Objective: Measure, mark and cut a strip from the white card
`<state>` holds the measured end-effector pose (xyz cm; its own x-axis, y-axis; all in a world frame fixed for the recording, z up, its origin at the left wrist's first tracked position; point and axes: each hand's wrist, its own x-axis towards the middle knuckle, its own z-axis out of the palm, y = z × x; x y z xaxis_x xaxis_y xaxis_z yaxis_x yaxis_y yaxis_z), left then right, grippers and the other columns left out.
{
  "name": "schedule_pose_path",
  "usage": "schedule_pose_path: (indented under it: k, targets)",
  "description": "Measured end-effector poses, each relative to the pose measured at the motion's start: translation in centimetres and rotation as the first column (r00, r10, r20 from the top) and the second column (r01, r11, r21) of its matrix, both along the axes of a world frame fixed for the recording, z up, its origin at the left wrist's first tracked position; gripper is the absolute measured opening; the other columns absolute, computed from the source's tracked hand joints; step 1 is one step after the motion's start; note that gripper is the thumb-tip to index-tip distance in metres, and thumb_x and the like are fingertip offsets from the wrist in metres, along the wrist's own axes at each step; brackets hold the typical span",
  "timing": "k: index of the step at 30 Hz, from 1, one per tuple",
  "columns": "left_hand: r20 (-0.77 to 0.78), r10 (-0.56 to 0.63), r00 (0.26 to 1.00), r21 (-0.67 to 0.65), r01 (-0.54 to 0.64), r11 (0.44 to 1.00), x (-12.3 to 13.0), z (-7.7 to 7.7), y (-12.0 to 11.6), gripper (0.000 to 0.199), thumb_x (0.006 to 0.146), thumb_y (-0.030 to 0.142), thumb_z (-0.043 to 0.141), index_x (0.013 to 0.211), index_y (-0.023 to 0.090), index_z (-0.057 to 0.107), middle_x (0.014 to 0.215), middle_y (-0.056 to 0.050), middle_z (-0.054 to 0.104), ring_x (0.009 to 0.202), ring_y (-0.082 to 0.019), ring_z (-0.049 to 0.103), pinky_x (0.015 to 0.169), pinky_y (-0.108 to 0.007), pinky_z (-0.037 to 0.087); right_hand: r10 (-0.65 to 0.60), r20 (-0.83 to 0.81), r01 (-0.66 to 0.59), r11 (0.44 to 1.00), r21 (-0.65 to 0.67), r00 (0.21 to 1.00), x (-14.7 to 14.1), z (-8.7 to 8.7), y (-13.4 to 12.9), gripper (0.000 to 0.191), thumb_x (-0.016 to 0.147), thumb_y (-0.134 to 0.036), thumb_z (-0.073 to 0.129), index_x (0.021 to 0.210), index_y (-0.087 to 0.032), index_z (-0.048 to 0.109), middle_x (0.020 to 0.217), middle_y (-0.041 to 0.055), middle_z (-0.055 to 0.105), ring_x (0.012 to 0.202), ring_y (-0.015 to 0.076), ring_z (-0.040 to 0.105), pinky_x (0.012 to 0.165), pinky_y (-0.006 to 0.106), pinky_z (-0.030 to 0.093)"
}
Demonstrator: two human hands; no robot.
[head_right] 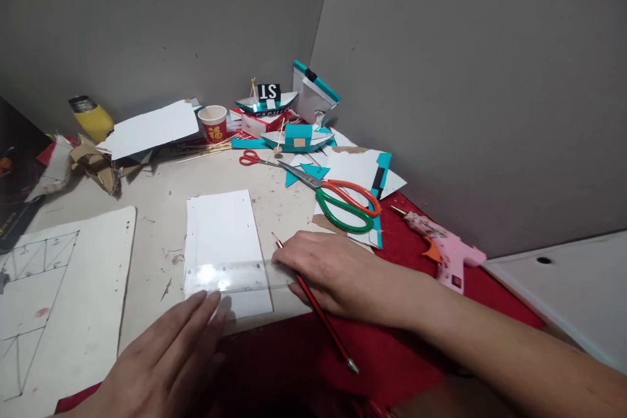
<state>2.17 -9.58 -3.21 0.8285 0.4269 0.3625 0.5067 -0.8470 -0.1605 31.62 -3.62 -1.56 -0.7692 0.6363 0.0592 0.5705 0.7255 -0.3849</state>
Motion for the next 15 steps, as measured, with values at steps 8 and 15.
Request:
schedule_pose_path:
  k: [8, 15]
  targets:
    - [-0.103, 0.108, 0.989, -0.049, -0.114, 0.992, 0.2, -2.1, 0.7, 0.041, 0.097, 0.025, 0.037, 0.121, -0.002, 0.057, 0.125, -0.023, 0.064, 0.114, -0.037, 0.062, 0.082, -0.043, 0.062, 0.028, -0.016, -0.028, 0.999, -0.024, 0.999, 0.0, -1.1, 0.7, 0.025, 0.094, -0.018, 0.048, 0.119, -0.019, 0.052, 0.1, 0.0096, 0.064, 0.091, 0.0208, 0.057, 0.077, 0.034, 0.045]
    - [-0.12, 0.11, 0.987, -0.012, -0.112, 0.994, 0.0, -2.3, 0.4, 0.041, 0.098, 0.029, 0.036, 0.123, 0.0, 0.053, 0.123, -0.019, 0.067, 0.112, -0.034, 0.064, 0.081, -0.04, 0.062, 0.049, -0.028, -0.05, 0.999, -0.022, 0.998, 0.0, -1.3, 0.8, 0.027, 0.095, -0.016, 0.046, 0.121, -0.02, 0.052, 0.1, 0.0093, 0.063, 0.091, 0.021, 0.057, 0.077, 0.035, 0.044]
